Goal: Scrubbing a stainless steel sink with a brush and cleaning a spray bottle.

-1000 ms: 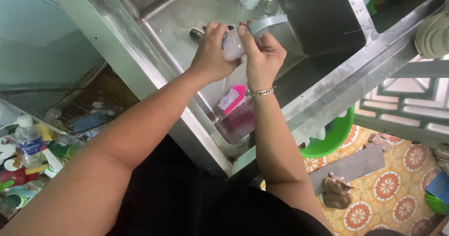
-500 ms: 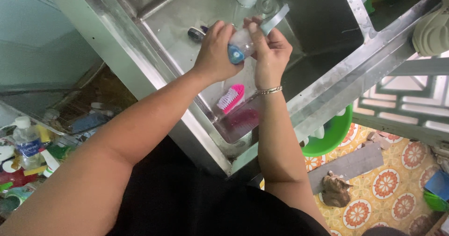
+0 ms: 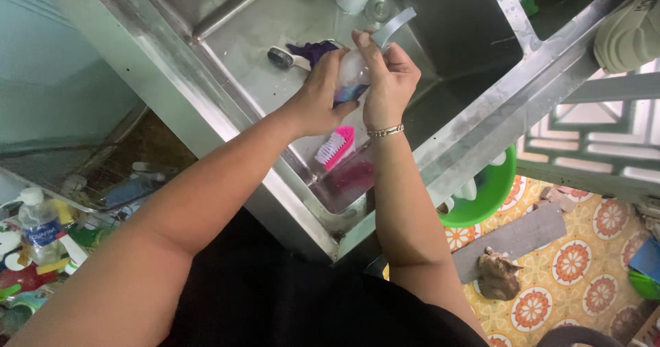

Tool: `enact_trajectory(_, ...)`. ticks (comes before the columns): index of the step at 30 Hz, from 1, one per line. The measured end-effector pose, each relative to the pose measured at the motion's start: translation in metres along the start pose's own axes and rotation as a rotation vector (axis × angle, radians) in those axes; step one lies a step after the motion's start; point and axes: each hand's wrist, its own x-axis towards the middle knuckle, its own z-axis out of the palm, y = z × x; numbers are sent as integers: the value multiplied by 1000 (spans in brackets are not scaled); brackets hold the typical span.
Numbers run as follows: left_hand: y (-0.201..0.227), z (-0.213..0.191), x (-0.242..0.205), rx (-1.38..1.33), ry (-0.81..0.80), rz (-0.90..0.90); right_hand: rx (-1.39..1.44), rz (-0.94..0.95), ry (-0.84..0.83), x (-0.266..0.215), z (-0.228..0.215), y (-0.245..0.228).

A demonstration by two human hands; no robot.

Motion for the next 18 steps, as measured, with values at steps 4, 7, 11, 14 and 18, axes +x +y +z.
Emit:
enact_trajectory(4,21,-6,17,99,72,-249,-46,6,38,-4,9,-1)
enact_trajectory(7,13,-2,17,106,160,-283,-106,-45,2,-11,17,-1)
enact_trajectory(11,16,-4,22,-177,70,-393,-18,-63,-19,-6,12,6)
enact_trajectory(14,1,-1,11,-314,3,-160,35,-67,72,1,0,14)
enact_trajectory(18,-2,10,9,-38,63,21,4,-75,38,-4,5,1)
